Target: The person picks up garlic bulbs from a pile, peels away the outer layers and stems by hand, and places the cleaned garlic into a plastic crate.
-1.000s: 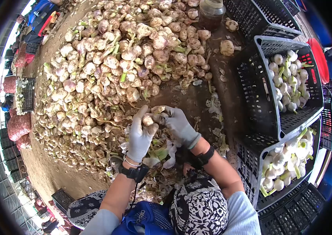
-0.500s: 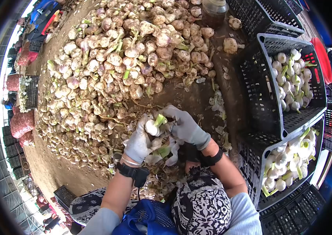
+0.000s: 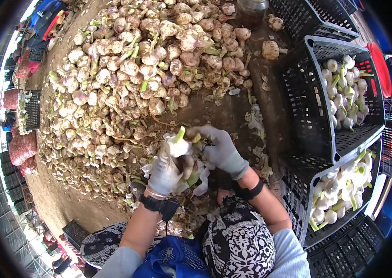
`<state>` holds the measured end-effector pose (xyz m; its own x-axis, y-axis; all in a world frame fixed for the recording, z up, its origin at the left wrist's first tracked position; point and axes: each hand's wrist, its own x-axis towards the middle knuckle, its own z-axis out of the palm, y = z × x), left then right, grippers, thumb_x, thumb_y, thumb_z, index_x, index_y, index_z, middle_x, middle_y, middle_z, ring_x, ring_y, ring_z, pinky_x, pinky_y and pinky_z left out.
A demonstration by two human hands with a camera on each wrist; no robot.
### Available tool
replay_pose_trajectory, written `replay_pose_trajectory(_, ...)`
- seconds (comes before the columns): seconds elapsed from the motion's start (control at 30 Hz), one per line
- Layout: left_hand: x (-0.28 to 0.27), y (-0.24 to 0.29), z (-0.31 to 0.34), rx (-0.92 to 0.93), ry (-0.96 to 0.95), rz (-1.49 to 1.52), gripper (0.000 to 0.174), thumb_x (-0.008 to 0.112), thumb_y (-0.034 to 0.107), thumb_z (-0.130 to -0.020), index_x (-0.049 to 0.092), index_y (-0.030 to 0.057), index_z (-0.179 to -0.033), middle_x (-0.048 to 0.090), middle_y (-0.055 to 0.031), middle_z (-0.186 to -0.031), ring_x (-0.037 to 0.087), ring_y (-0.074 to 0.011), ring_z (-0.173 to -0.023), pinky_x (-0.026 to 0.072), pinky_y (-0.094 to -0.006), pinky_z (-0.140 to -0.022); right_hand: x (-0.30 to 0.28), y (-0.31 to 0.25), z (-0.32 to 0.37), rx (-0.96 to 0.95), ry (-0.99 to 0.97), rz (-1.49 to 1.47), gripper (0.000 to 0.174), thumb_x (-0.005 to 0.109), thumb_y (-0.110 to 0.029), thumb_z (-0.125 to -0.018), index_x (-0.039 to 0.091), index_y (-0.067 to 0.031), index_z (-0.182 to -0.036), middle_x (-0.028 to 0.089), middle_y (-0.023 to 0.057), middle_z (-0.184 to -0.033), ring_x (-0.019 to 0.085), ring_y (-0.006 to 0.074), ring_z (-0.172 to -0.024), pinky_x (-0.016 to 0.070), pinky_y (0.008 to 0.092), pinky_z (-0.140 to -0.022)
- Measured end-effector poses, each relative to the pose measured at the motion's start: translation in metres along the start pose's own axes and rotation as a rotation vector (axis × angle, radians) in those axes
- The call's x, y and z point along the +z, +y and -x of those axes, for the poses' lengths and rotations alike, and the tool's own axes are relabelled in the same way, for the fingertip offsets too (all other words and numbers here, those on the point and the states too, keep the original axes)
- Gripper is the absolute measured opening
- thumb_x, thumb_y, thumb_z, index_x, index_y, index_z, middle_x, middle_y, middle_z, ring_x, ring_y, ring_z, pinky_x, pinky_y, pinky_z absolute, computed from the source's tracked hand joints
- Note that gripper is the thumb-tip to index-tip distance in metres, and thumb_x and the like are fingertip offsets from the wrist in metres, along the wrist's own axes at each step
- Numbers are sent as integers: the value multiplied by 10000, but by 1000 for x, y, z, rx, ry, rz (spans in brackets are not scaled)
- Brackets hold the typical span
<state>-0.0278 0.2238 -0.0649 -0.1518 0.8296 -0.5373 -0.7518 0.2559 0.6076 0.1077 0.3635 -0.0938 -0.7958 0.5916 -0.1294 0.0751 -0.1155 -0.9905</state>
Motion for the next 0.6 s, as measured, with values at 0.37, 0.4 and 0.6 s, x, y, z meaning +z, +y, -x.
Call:
replay_pose_trajectory(0.37,18,-2,-20,279,158,238,198,508,21,-985,638,48,-1131,659,-106,-1113,638,-257,-1053,532,-386,-934,0,12,15,324,52,-431,218,658,-108,-945,660,13,-1126,681,2,-910,601,68,-764,498,226,-690)
replay_pose_trajectory(0.4,16,0,-20,281,157,239,198,508,21,-985,638,48,-1131,659,-106,-1113,638,-257,-1053,532,-386,-934,0,11,15,322,52,-430,218,658,-108,-945,660,13,-1126,681,2,-910,601,68,-764,498,226,-690)
replay_pose_trajectory(0.6,13,30,19,291,108,-72,186,604,2,-925,643,3,-1106,687,-100,-1000,658,-191,-776,531,-332,-774,-22,38,17,360,476,-620,148,642,4,-860,681,13,-1002,680,18,-935,604,87,-838,517,260,-770)
